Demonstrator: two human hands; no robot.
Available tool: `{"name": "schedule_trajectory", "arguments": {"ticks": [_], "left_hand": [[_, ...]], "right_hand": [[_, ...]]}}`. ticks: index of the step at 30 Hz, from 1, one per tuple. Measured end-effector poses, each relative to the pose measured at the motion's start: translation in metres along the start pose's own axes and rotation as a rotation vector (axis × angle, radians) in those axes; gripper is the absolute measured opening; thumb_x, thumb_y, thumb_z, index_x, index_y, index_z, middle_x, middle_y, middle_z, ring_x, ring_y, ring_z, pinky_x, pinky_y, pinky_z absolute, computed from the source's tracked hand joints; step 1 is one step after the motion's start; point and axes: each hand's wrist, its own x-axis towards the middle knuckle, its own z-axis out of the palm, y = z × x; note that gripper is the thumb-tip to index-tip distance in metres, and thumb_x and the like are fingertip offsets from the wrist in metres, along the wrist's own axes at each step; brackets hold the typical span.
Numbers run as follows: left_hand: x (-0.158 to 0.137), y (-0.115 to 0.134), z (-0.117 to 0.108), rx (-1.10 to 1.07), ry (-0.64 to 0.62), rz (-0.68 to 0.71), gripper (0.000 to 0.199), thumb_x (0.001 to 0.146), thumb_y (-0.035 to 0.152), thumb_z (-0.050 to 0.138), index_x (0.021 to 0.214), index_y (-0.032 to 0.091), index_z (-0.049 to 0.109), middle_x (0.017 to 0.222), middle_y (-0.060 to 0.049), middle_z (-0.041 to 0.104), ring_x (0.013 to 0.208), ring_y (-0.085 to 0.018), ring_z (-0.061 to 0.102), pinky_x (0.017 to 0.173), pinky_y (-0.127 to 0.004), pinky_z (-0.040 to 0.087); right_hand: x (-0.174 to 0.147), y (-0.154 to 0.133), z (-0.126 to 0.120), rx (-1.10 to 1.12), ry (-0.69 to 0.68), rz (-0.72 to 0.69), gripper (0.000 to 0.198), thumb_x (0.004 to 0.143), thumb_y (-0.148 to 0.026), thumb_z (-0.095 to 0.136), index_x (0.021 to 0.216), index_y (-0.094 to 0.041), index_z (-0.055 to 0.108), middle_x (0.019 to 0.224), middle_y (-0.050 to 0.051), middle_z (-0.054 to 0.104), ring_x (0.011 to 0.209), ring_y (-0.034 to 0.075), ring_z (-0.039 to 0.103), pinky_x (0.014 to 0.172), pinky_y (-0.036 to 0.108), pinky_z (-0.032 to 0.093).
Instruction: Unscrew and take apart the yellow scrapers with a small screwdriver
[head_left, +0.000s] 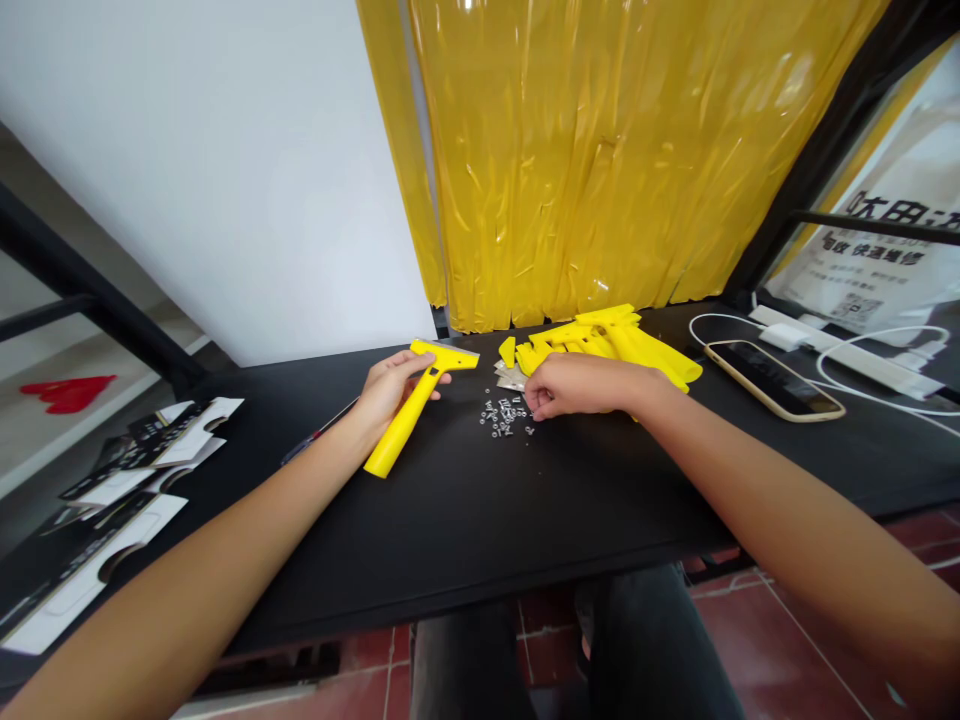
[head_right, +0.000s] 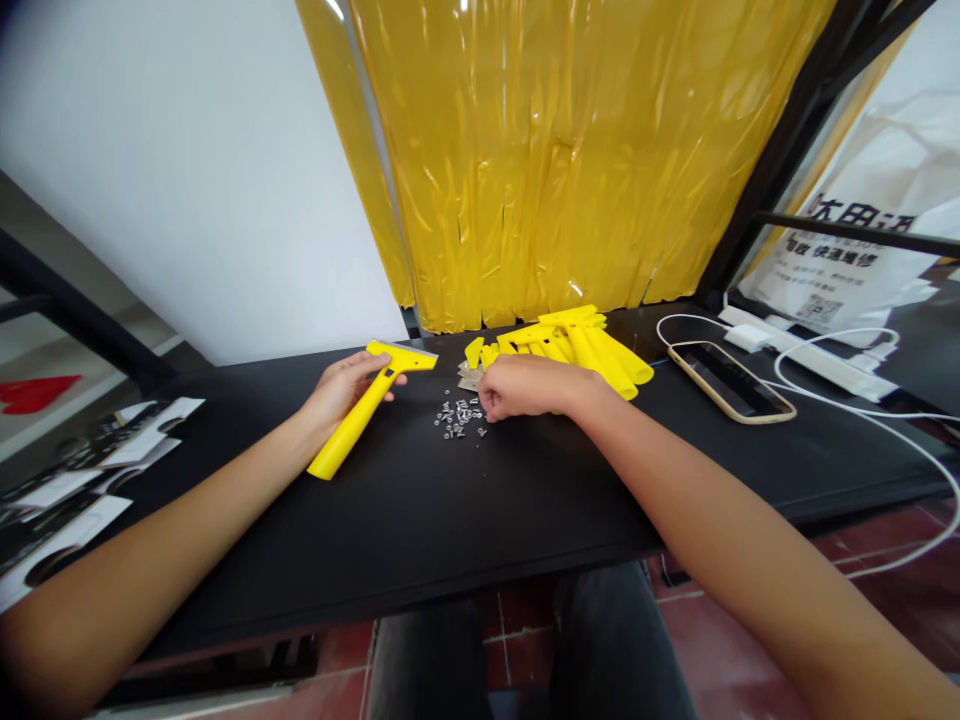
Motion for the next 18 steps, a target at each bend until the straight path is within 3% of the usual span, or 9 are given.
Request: {"name": "schedule_trajectory", "arguments": {"ticks": [9,15,18], "left_hand": [[-0.006,-0.002,0.002,0.033,-0.2,-0.006,0.02,0.077,0.026,0.081,0.087,0.016,0.066,0.095,-0.011,0.077,0.084,-0.023,0.076,0.054,-0.023,0.059],[-0.023,-0.004,0.017,0.072,-0.336,-0.012,0.019,0.079,0.028,0.079,0.088,0.016,0.066,0.092,-0.01,0.077,0.084,-0.025,0.076,0.056,-0.026,0.059],[-0.034,-0.005,0.027,0.064,-0.396,-0.025,0.02,0.08,0.029,0.079,0.088,0.017,0.065,0.086,-0.008,0.076,0.082,-0.026,0.076,0.056,-0.028,0.06]], "right_hand": [[0.002,-0.01,0.001,0.031,0.065,-0.09,0.013,0.076,-0.013,0.062,0.073,-0.022,0.071,0.066,-0.003,0.066,0.058,0.012,0.054,0.058,0.027,0.036],[0.004,-0.024,-0.004,0.145,0.44,-0.171,0.008,0.085,-0.026,0.065,0.086,-0.021,0.072,0.079,0.0,0.067,0.068,0.013,0.055,0.066,0.027,0.039],[0.006,-0.034,0.001,0.152,0.532,-0.209,0.012,0.09,-0.03,0.062,0.087,-0.022,0.071,0.08,0.0,0.064,0.069,0.013,0.052,0.067,0.028,0.039]]}}
